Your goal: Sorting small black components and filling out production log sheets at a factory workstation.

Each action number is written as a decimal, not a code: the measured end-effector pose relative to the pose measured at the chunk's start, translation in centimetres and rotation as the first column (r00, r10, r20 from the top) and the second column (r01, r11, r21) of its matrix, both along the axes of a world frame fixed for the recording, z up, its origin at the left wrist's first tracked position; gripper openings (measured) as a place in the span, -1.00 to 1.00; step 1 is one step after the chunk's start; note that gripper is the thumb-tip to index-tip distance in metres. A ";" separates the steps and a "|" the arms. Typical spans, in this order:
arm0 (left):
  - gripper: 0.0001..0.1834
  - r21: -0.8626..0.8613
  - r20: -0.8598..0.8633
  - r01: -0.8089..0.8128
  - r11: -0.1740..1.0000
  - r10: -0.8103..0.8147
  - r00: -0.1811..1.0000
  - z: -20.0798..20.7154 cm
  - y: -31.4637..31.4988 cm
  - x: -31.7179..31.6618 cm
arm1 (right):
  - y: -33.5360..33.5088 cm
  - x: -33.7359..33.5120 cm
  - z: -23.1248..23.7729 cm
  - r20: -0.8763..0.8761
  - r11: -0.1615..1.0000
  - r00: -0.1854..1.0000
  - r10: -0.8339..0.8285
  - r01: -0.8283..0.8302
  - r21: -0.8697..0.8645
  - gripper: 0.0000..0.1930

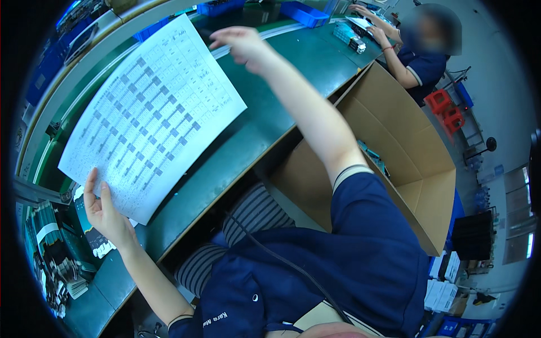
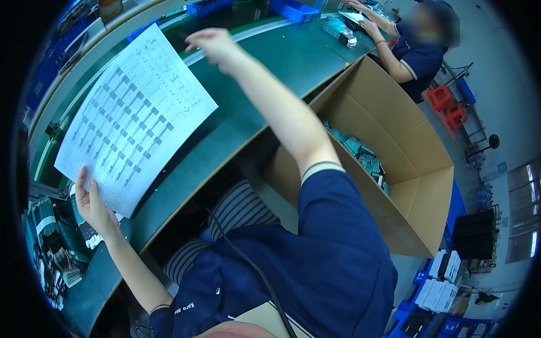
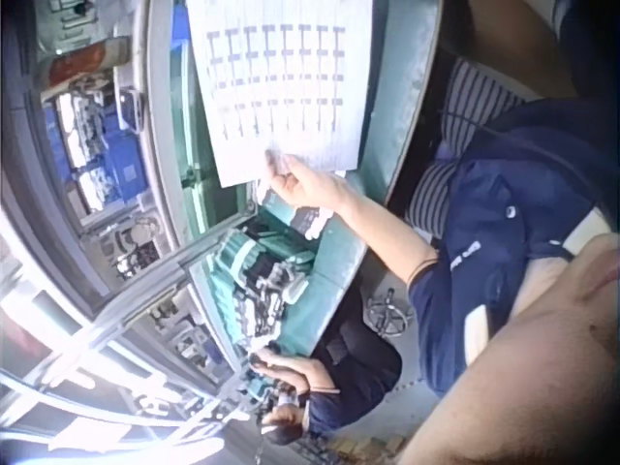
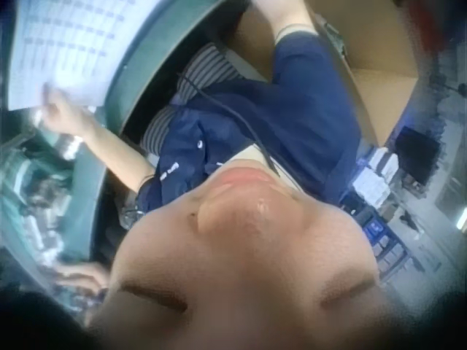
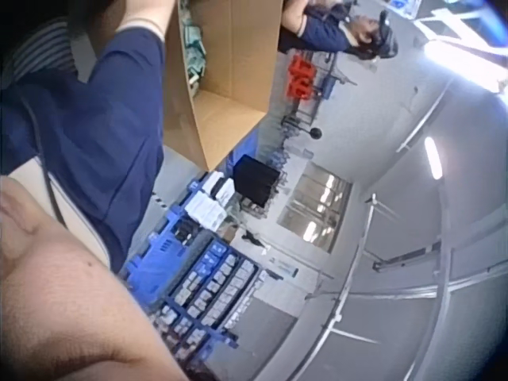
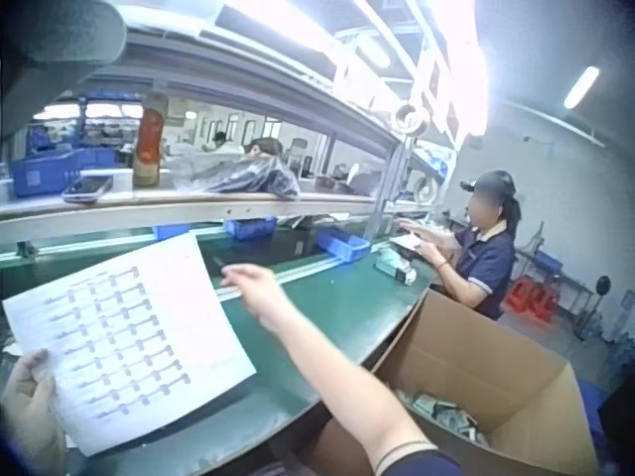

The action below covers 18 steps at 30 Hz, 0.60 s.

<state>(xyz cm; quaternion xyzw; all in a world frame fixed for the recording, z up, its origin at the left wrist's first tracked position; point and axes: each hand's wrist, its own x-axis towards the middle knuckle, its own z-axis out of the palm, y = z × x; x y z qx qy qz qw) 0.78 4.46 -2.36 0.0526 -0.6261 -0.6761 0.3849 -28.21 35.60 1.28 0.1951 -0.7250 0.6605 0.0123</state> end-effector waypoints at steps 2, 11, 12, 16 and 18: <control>-0.66 0.022 0.033 0.006 1.000 -0.006 0.999 -0.2 0.0 0.0 | -4.3 4.4 0.6 -0.257 0.999 0.966 -0.017 0.006 -0.046 -0.78; -0.68 0.024 0.097 -0.072 0.997 0.070 0.993 -0.3 -0.5 -0.1 | -10.9 15.4 4.0 -0.956 0.956 0.287 -0.064 0.292 0.024 -0.66; -0.68 0.052 0.080 -0.061 0.997 0.057 0.995 -0.2 -0.4 -0.1 | -11.4 16.1 3.9 -0.960 0.955 0.277 0.028 0.276 0.107 -0.63; -0.67 0.016 0.029 -0.091 0.996 0.091 0.995 0.1 -0.1 -0.1 | -14.1 18.1 2.7 -0.953 0.981 0.270 0.139 0.093 0.170 -0.47; -0.68 0.053 -0.018 -0.111 0.992 0.112 0.994 0.4 0.2 0.0 | -14.8 18.6 1.9 -0.912 0.949 0.283 0.297 0.019 0.315 -0.35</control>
